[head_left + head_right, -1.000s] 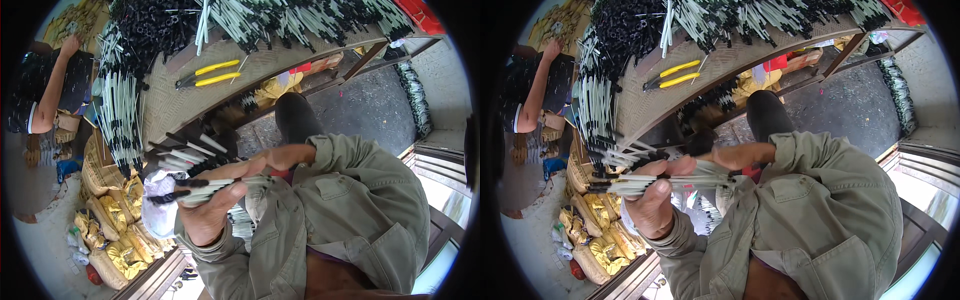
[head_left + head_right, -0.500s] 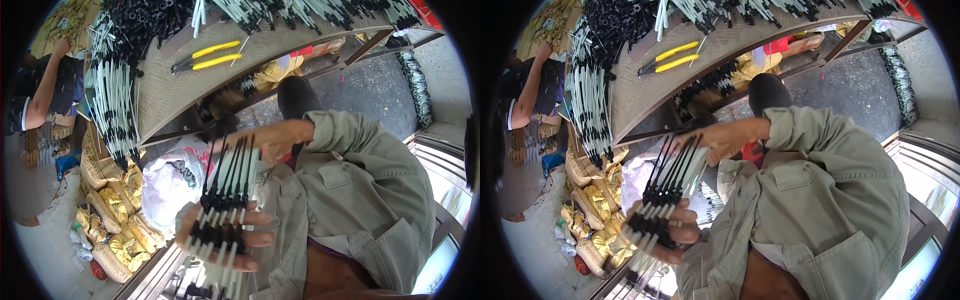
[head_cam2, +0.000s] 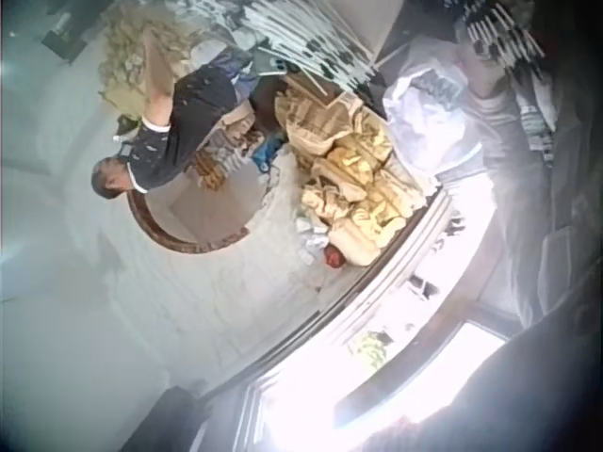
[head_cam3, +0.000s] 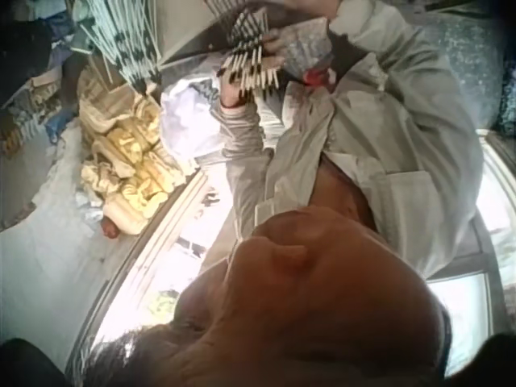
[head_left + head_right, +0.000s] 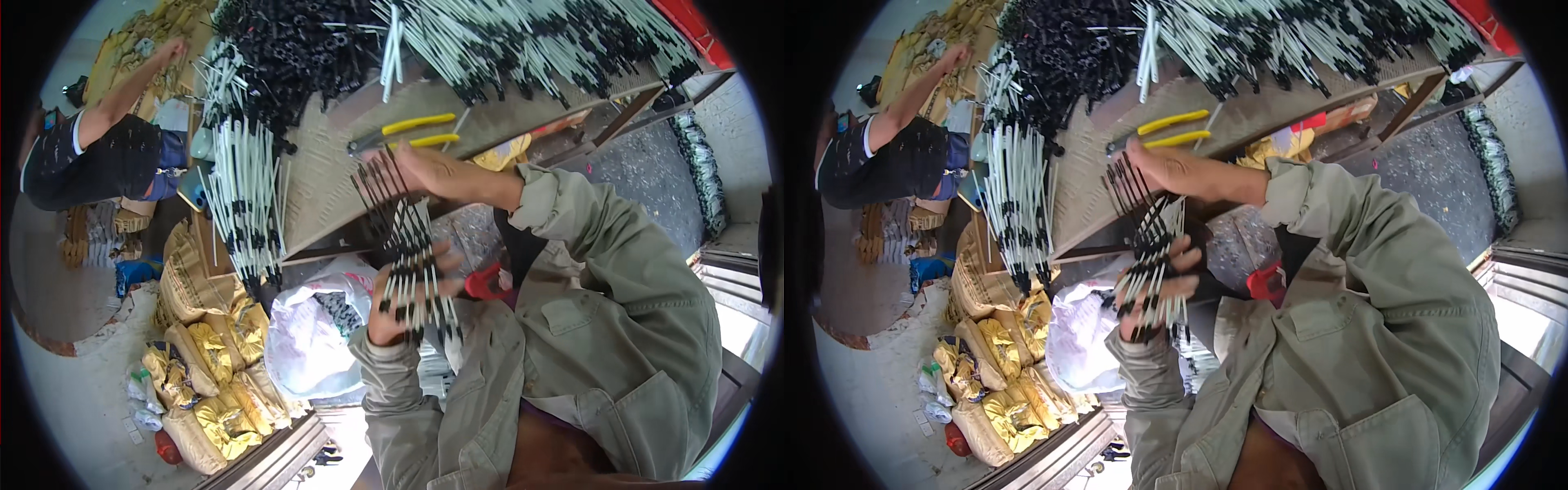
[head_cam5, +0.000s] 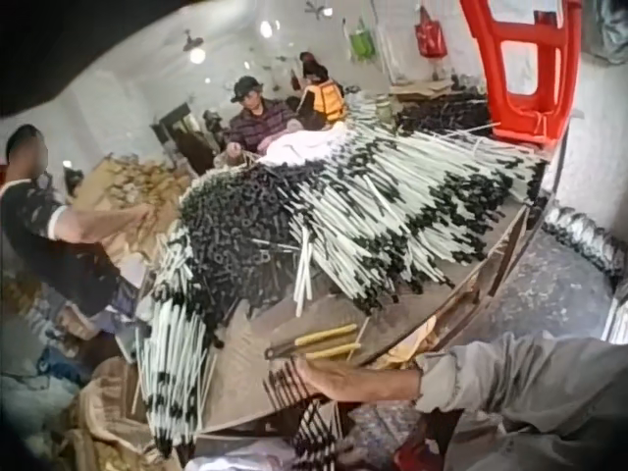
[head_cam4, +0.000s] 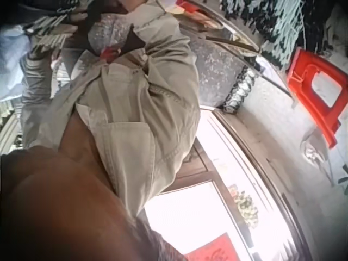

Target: Assembling white rods into black bases and securing them into bundles using pliers.

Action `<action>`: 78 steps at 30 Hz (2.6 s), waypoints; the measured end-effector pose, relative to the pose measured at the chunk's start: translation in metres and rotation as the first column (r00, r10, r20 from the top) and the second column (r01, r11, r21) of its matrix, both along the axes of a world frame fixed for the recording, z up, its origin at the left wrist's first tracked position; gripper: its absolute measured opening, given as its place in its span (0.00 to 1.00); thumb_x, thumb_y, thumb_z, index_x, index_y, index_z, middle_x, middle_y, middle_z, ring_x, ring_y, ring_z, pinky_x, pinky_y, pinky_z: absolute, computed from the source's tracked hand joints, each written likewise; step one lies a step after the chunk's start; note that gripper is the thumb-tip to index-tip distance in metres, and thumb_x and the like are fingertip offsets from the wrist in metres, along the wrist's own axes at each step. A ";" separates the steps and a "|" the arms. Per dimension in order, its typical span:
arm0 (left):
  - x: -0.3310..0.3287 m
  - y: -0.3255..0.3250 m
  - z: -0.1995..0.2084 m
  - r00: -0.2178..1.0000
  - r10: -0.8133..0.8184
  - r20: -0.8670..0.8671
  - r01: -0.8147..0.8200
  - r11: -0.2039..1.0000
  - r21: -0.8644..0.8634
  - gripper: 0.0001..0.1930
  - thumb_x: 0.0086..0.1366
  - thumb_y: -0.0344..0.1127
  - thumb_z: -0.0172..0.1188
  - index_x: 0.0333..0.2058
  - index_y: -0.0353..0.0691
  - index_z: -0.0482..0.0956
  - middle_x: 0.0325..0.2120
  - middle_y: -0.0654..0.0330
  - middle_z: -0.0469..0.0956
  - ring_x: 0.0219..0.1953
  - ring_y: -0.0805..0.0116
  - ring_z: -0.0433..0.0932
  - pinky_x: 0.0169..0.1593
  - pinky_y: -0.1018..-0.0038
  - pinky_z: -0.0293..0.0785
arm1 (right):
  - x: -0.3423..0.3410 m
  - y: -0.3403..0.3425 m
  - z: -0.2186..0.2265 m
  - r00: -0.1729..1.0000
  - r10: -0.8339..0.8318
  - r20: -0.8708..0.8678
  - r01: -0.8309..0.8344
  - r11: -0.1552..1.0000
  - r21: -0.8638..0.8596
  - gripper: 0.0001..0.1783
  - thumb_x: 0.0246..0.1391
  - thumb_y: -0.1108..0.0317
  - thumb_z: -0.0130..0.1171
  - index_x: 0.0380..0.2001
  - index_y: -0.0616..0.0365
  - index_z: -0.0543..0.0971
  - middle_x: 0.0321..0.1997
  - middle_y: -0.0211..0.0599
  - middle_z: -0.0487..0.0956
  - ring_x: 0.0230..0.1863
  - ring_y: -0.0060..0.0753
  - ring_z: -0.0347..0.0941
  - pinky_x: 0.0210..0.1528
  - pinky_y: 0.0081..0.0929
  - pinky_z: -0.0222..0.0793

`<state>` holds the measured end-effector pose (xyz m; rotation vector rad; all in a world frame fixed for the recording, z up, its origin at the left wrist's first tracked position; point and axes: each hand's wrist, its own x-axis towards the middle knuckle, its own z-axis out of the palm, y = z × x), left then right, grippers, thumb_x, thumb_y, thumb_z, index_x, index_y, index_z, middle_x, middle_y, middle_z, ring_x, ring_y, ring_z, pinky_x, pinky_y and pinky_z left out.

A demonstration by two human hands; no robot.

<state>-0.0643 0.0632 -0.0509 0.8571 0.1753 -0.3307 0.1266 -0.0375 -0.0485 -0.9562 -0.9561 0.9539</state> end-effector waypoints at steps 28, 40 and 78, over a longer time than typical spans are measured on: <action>0.027 0.053 -0.033 0.958 0.156 0.240 -0.279 0.697 0.661 0.17 0.45 0.21 0.64 0.37 0.43 0.80 0.36 0.55 0.79 0.37 0.63 0.79 0.42 0.73 0.75 | 0.039 0.060 -0.029 0.114 -0.046 0.992 0.096 0.995 0.035 0.30 0.50 0.51 0.49 0.56 0.47 0.62 0.61 0.28 0.60 0.63 0.33 0.52 0.64 0.38 0.48; 0.048 0.058 -0.055 0.754 0.098 0.650 -0.463 0.781 0.419 0.13 0.53 0.15 0.52 0.39 0.24 0.74 0.42 0.41 0.73 0.43 0.54 0.75 0.46 0.67 0.73 | 0.080 0.039 0.024 -0.132 -0.274 0.952 0.367 0.879 0.304 0.17 0.48 0.72 0.52 0.44 0.59 0.72 0.52 0.38 0.71 0.50 0.40 0.69 0.48 0.31 0.70; 0.065 0.032 -0.006 0.818 0.348 0.457 -0.524 0.779 0.344 0.17 0.61 0.36 0.53 0.42 0.25 0.72 0.37 0.44 0.75 0.43 0.52 0.75 0.49 0.58 0.71 | 0.212 0.091 0.028 -0.543 0.296 0.785 0.511 0.859 0.029 0.06 0.36 0.67 0.54 0.13 0.54 0.77 0.20 0.38 0.78 0.24 0.38 0.76 0.23 0.34 0.67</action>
